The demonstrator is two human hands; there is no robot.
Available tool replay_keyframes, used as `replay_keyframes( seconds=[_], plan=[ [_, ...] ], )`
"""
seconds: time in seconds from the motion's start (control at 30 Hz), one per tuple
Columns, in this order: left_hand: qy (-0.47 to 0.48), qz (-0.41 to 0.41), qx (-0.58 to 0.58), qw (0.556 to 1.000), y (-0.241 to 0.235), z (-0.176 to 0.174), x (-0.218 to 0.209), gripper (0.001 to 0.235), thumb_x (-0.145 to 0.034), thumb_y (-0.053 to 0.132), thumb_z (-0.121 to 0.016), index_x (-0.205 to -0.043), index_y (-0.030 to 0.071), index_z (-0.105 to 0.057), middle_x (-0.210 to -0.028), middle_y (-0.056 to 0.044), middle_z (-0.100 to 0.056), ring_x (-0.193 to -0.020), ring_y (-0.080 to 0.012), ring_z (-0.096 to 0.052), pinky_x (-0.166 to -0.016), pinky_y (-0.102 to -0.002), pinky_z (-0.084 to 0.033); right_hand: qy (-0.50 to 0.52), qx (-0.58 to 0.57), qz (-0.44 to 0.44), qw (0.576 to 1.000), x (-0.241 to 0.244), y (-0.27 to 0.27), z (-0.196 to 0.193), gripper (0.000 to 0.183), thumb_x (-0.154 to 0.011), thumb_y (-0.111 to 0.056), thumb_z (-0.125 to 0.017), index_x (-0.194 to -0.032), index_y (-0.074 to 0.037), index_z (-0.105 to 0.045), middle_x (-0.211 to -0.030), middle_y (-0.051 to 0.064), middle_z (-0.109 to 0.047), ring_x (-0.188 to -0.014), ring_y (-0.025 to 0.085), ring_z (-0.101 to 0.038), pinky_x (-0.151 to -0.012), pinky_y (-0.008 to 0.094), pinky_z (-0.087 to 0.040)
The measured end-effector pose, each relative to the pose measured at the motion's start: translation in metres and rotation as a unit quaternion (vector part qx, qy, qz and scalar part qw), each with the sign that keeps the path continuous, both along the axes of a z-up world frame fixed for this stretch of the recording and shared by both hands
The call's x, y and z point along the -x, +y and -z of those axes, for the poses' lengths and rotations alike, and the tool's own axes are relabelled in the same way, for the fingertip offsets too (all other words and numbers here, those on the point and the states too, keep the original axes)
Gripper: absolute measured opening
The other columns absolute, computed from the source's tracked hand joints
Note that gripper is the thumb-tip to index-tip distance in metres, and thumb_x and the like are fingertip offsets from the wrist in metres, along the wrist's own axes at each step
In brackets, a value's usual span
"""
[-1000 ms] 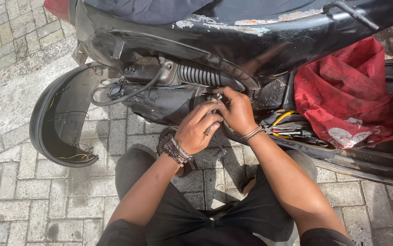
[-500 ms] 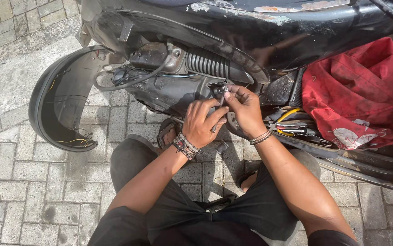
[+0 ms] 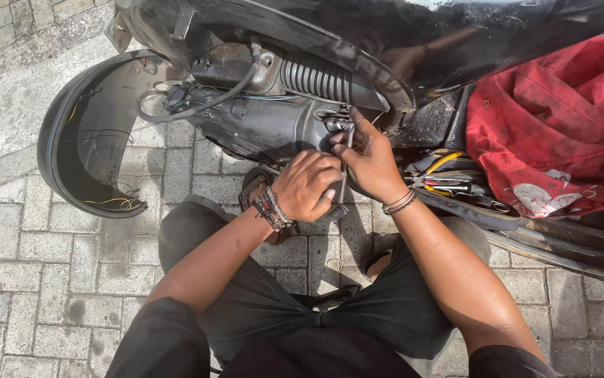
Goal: The person sits on a low stool and uses a wrench and screwdriver to adjust components on the side of a motorcycle engine. They tighten bolts and manipulate wires near the engine casing throughout the clip.
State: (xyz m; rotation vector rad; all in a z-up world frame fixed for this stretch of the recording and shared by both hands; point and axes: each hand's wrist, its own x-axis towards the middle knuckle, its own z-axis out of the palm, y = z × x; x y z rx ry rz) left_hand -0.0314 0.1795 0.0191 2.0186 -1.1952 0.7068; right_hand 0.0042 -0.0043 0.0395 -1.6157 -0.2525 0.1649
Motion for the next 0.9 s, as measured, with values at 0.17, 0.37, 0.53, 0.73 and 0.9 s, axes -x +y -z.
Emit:
replay_keyframes(
  seconds=[0.17,0.37,0.53,0.73,0.9],
  plan=[
    [0.113,-0.08,0.013,0.99,0.012,-0.06,-0.052,0.022,-0.104,0.027,-0.045,-0.113,0.012,-0.058,-0.099,-0.007,-0.06,-0.091,-0.0345,-0.063,-0.079,-0.046,-0.048,-0.072,0.073,0.03,0.994,0.01,0.004,-0.024,0.064,-0.093,0.001,-0.07,-0.146,0.004,-0.035,-0.099,0.021,-0.071,-0.091,0.031,-0.073,-0.075,0.041,-0.063],
    [0.241,-0.034,-0.052,0.969,0.01,-0.071,-0.078,0.022,-0.099,0.015,-0.056,-0.12,0.01,-0.063,-0.107,-0.016,-0.072,-0.106,-0.0414,-0.067,-0.09,-0.053,-0.05,-0.084,0.047,0.006,0.995,0.027,0.025,-0.042,0.067,-0.085,0.006,-0.074,-0.134,-0.001,-0.029,-0.112,0.026,-0.06,-0.099,0.04,-0.069,-0.077,0.049,-0.061],
    [0.27,-0.019,-0.091,0.958,0.008,-0.074,-0.093,0.016,-0.097,0.021,-0.062,-0.111,0.018,-0.068,-0.097,-0.008,-0.075,-0.1,-0.0355,-0.069,-0.086,-0.05,-0.05,-0.041,-0.014,0.051,0.998,0.023,0.032,-0.018,0.068,-0.087,0.008,-0.069,-0.137,-0.007,-0.026,-0.117,0.016,-0.052,-0.103,0.026,-0.065,-0.079,0.041,-0.064],
    [0.309,-0.039,-0.089,0.946,0.01,-0.077,-0.092,0.016,-0.103,0.032,-0.058,-0.106,0.019,-0.068,-0.092,-0.005,-0.077,-0.098,-0.0321,-0.07,-0.085,-0.047,-0.051,0.153,-0.243,0.086,0.954,0.032,0.034,-0.004,0.046,-0.101,0.0,-0.055,-0.133,-0.01,-0.025,-0.103,0.014,-0.059,-0.083,0.031,-0.074,-0.064,0.05,-0.069],
    [0.295,-0.087,-0.106,0.946,0.004,-0.081,-0.088,0.021,-0.106,0.037,-0.052,-0.107,0.023,-0.068,-0.088,-0.004,-0.076,-0.097,-0.0298,-0.07,-0.085,-0.047,-0.052,0.271,-0.342,0.045,0.899,0.032,0.039,-0.007,0.023,-0.108,-0.024,-0.045,-0.119,-0.007,-0.055,-0.087,0.003,-0.05,-0.071,0.016,-0.055,-0.065,0.036,-0.055]
  ],
)
